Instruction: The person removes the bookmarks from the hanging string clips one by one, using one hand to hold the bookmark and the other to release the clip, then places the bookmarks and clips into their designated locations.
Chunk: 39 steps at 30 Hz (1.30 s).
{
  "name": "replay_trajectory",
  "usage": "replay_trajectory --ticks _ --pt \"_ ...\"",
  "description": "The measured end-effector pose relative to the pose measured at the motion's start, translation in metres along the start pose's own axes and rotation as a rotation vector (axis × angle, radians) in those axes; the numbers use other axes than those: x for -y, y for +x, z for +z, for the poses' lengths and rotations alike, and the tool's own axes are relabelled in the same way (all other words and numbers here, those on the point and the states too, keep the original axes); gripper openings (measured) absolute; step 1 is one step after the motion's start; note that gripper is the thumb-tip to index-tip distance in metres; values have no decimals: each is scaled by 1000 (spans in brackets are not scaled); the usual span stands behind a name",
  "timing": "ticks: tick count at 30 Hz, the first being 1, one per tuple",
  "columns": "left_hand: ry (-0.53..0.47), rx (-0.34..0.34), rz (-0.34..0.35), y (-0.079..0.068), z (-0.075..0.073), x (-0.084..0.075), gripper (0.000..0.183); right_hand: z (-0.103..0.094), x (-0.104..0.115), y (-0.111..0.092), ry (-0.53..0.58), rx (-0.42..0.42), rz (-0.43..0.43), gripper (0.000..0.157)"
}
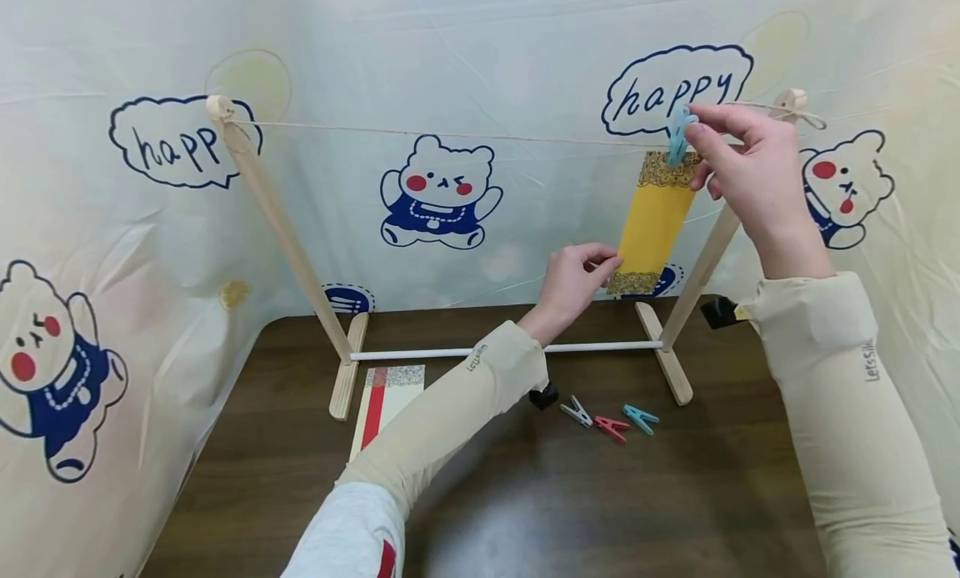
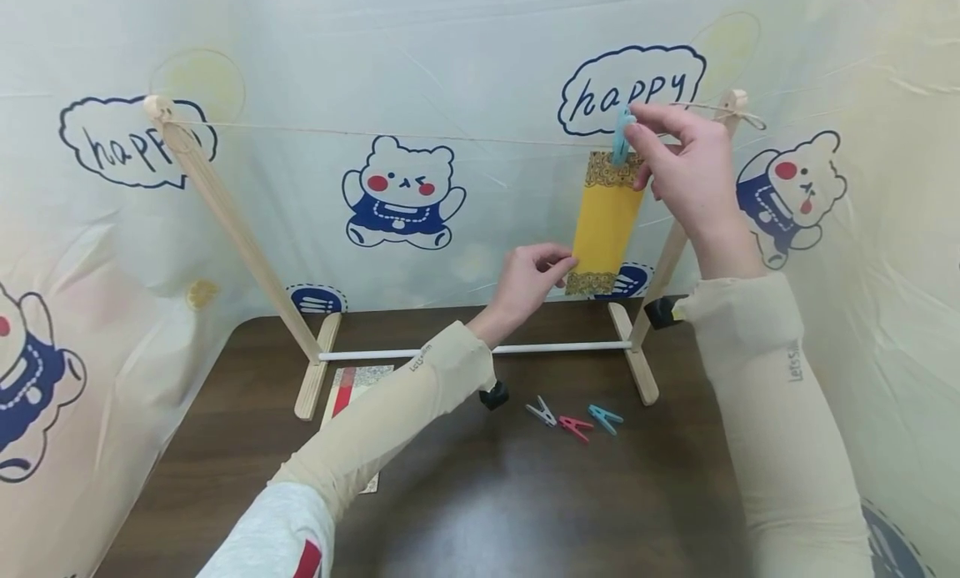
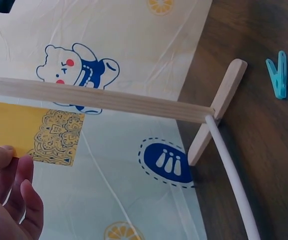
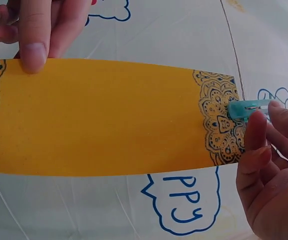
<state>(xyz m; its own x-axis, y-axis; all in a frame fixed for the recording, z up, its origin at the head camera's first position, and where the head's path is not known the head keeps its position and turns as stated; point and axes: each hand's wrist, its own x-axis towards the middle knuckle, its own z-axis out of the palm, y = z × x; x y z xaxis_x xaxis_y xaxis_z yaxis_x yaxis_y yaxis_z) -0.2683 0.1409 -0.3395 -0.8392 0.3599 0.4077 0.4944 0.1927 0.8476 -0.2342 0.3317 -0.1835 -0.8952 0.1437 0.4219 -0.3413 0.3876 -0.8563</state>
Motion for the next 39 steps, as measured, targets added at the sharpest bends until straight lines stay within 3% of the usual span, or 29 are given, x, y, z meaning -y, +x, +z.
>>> replay_trajectory --ticks 5,14,30,39 --pt "-6 8 -2 0 0 0 19 1 1 -1 68 -9 4 32" --pt "7 4 12 -1 -2 1 19 4 -6 -2 317 -86 -49 28" --pt "10 32 0 -6 -6 6 21 15 -1 -4 422 -161 -195 19" --pt "12 36 4 -10 -10 5 20 21 4 -3 524 -198 -261 24"
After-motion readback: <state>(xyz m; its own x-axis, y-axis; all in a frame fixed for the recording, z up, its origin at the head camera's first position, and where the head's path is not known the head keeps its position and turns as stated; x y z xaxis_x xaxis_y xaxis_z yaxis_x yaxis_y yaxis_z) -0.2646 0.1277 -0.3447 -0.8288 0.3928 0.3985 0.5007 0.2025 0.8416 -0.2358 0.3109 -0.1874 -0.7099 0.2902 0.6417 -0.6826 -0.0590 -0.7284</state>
